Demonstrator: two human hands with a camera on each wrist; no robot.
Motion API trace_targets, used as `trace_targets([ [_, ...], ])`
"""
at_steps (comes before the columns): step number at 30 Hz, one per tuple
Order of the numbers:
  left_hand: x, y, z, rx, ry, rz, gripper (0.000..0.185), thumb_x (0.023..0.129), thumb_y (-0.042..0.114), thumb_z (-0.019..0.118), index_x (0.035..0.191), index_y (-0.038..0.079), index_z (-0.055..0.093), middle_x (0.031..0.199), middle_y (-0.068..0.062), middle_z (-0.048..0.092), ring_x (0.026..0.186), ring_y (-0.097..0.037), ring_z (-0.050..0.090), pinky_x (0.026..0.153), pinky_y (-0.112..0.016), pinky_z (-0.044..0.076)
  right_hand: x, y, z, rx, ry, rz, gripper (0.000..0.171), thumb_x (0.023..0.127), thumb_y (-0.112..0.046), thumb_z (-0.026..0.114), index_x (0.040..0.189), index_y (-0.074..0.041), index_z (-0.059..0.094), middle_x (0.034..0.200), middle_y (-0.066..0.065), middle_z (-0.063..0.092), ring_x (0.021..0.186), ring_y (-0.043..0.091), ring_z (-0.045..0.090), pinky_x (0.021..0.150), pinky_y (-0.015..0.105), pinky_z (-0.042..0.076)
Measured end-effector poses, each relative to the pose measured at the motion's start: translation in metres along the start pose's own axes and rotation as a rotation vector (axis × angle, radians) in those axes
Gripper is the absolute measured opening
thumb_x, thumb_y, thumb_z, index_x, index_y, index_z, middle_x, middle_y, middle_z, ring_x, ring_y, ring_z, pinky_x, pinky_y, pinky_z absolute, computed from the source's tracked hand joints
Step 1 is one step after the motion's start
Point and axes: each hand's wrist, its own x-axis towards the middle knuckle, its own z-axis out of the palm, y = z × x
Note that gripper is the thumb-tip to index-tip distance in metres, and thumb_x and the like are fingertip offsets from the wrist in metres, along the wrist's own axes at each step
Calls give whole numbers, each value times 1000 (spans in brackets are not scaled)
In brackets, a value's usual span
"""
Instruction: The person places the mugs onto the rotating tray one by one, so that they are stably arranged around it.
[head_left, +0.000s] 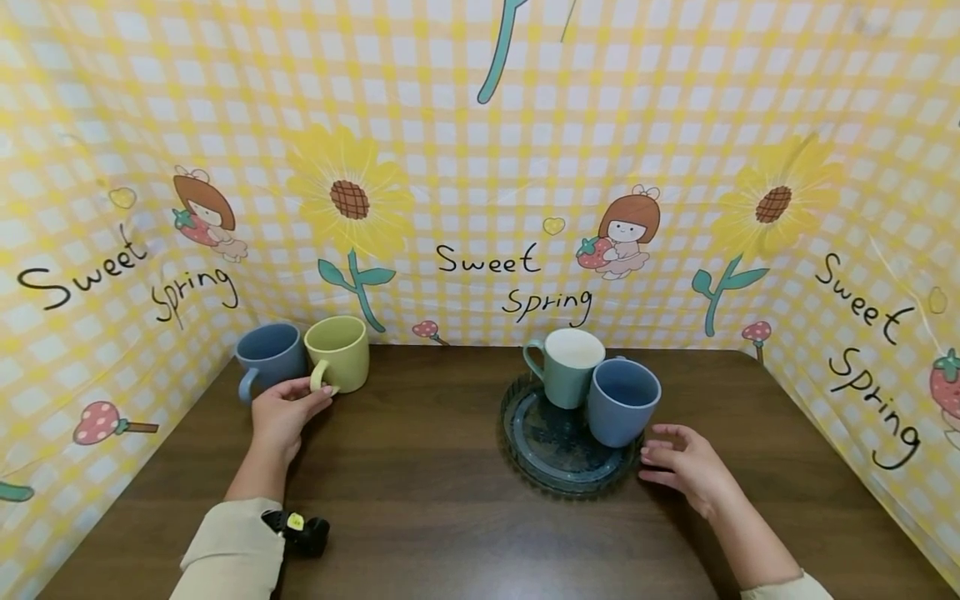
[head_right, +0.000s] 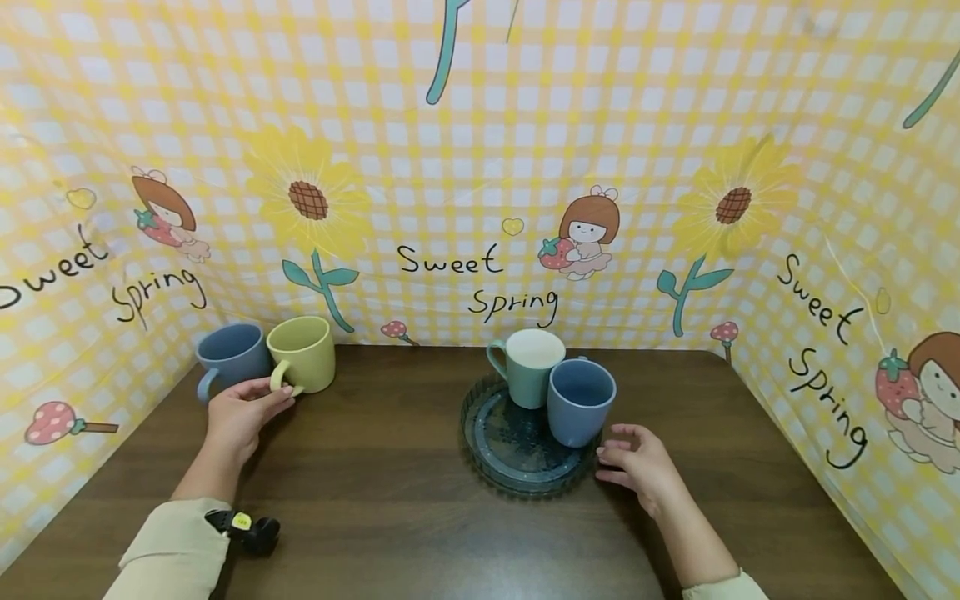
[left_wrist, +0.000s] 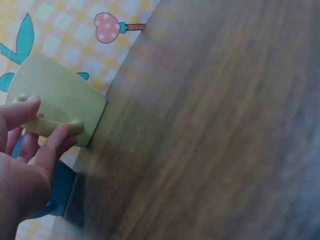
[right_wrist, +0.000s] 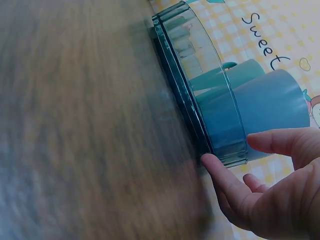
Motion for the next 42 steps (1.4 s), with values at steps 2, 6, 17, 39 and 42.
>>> trace_targets([
  [2, 0, 1, 1, -17, 18, -1, 20, 78, -15, 72, 88, 2, 72, 74, -3, 68, 67, -13, 70, 71, -29, 59, 2, 0, -1, 5, -6, 3, 62, 93, 5, 54, 142, 15, 17, 114, 23, 49, 92, 22, 59, 83, 45, 57],
  [6, -1, 2, 2, -17, 56, -4, 22, 77, -16, 73, 88, 3, 75, 74, -4, 69, 68, -13, 70, 71, -29, 60, 4, 0, -4, 16, -33, 2, 65, 93, 4, 55, 144, 15, 16, 120, 26, 47, 93, 22, 59, 84, 44, 57],
  [17, -9, 4, 4, -42, 97, 13, 25, 76, -17, 74, 84, 7, 75, 74, -3, 69, 67, -12, 70, 68, -28, 60, 8, -1, -8, 43, -89, -6, 67, 94, 3, 53, 147, 13, 12, 122, 22, 49, 94, 16, 59, 89, 43, 55],
  [39, -34, 10, 11, -122, -17, 1, 29, 77, -20, 70, 77, 8, 76, 73, -5, 70, 67, -15, 71, 69, -30, 60, 6, 0, -3, 84, -93, 12, 69, 92, 7, 50, 147, 13, 9, 126, 24, 38, 91, 15, 56, 88, 44, 56],
  [42, -37, 10, 14, -157, -47, 13, 31, 78, -22, 68, 76, 8, 75, 73, -7, 70, 67, -16, 71, 68, -30, 60, 6, -1, -3, 78, -93, 17, 69, 93, 7, 50, 147, 12, 9, 128, 25, 35, 91, 16, 55, 86, 44, 56],
])
